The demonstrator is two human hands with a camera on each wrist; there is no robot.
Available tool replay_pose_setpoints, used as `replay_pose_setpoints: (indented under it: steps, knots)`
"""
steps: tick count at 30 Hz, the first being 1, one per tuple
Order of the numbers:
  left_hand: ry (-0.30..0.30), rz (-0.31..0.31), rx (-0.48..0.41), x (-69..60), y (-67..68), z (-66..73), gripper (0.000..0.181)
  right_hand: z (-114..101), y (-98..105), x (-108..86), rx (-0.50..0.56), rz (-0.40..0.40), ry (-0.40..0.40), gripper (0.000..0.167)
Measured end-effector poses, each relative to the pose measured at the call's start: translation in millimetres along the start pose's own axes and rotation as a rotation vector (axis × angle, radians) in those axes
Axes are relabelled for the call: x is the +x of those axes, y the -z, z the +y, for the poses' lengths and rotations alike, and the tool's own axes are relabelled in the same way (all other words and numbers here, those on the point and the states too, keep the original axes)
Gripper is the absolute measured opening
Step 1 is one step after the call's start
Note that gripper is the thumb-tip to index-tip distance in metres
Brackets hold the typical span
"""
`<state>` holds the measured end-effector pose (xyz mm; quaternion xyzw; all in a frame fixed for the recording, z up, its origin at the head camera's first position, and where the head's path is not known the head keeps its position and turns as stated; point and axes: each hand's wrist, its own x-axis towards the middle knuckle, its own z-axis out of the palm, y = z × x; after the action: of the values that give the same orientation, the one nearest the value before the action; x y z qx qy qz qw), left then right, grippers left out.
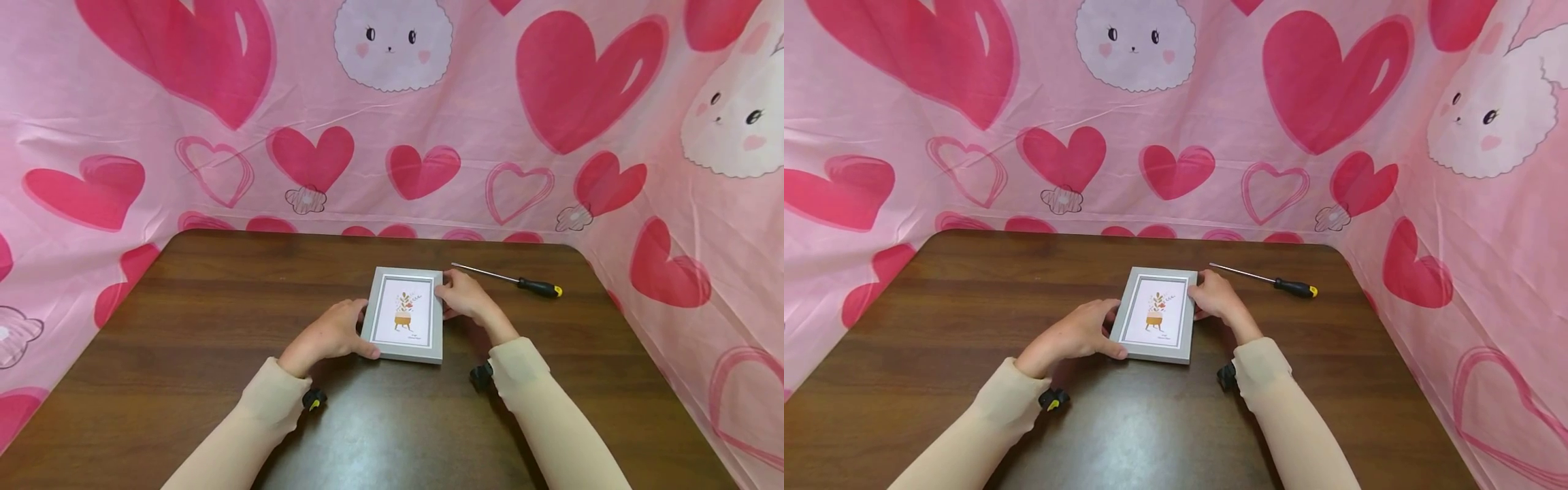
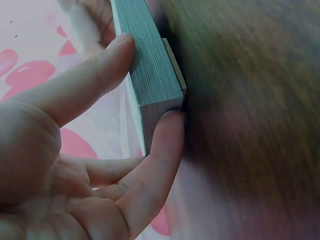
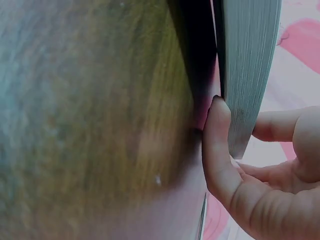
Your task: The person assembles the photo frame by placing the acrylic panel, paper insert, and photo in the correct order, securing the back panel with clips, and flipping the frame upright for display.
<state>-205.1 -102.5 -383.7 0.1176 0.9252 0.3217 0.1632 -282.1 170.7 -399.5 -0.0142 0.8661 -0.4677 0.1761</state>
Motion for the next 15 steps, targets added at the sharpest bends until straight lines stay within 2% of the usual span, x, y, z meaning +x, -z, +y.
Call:
replay_pose_setpoints:
  steps: [7,15]
  knots:
    - [0.003,0.014,0.006,0.5,-2.1,-0.1,0.094,0,0,1.9,-0.017,-0.023,-0.024,0.061]
    - [0.006,0.022,0.013,-0.5,-3.6,2.5,0.096,-11,1,3.5,-0.060,-0.068,-0.060,0.059]
